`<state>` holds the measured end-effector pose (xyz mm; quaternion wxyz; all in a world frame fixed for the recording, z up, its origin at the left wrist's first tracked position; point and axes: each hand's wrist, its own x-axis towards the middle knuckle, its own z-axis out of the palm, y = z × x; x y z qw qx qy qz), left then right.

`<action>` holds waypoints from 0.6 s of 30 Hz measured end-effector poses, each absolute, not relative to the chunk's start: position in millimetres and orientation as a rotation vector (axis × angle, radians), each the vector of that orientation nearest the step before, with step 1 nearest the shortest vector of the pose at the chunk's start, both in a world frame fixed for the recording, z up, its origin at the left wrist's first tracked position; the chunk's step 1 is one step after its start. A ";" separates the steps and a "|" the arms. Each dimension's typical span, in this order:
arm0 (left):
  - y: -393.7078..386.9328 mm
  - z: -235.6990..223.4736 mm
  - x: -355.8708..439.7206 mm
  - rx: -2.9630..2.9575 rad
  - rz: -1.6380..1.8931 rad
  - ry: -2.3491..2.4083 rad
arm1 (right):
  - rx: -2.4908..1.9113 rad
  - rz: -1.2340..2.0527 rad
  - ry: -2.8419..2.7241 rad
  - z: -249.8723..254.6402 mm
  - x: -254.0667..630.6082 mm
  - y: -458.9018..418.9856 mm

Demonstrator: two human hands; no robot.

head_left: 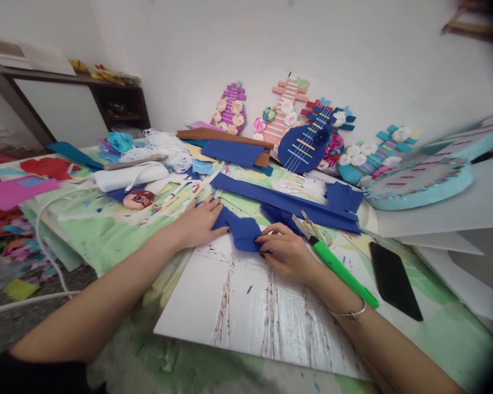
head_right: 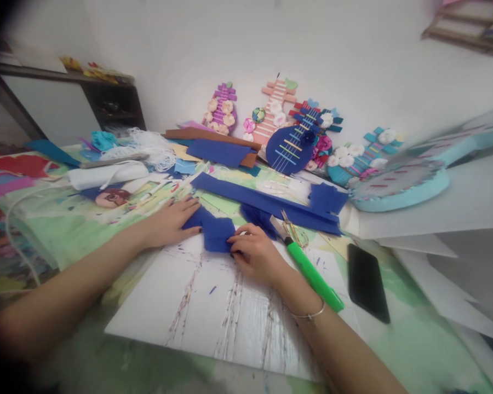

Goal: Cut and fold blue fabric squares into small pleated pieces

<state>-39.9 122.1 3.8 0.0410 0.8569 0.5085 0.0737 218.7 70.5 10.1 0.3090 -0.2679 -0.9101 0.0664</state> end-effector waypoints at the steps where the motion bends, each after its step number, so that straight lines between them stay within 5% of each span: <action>1: 121.8 5.0 -40.5 2.626 0.262 1.566 | -0.714 0.159 -2.401 10.0 219.0 70.7; 9: 105.1 15.6 -32.4 2.765 0.394 0.677 | -0.872 0.157 -2.348 9.8 221.6 72.6; 18: 108.3 14.6 -34.6 2.729 0.546 0.626 | -0.838 0.199 -2.334 7.3 222.5 75.5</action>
